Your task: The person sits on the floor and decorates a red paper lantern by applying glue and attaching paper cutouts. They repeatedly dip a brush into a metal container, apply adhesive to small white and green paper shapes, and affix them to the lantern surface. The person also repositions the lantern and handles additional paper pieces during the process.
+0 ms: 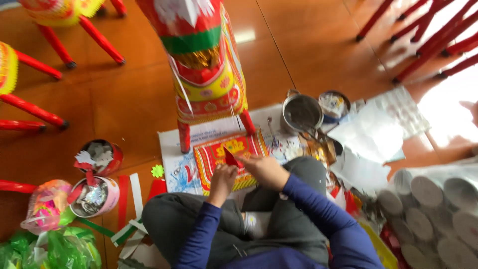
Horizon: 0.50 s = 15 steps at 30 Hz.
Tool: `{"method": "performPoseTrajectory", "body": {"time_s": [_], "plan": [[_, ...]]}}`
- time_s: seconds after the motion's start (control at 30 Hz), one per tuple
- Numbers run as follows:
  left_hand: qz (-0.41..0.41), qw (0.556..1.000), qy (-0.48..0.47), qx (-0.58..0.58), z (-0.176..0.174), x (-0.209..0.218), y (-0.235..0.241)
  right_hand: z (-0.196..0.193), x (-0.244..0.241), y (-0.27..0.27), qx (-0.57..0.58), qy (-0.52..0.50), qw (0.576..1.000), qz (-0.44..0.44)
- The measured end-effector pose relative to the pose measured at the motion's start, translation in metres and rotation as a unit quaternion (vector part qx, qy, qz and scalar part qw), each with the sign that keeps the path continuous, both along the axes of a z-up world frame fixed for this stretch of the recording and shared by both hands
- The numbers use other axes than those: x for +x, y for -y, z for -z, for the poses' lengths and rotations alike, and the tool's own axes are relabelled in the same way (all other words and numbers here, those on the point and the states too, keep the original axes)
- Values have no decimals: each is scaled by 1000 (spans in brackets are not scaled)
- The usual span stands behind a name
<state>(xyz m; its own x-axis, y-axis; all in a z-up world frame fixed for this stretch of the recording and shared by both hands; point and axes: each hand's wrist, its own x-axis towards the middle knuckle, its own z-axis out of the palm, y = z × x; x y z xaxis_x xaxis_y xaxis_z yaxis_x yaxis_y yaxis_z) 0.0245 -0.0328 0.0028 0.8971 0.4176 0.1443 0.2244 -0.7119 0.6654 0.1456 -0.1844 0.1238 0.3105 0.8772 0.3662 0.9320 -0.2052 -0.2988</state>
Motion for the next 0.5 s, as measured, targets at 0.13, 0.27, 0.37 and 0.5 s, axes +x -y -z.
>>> {"method": "performPoseTrajectory", "body": {"time_s": [0.13,0.27,0.37,0.5], "plan": [[-22,998,29,45,-44,0,5,36,1,-27,-23,64,998,-6],[-16,996,24,85,-54,-3,1,70,8,-42,-62,33,998,2],[-13,996,28,88,-74,-11,4,85,23,-45,-84,20,996,16],[-66,997,35,36,-122,-29,-6,41,64,-37,-77,92,983,141]]}}
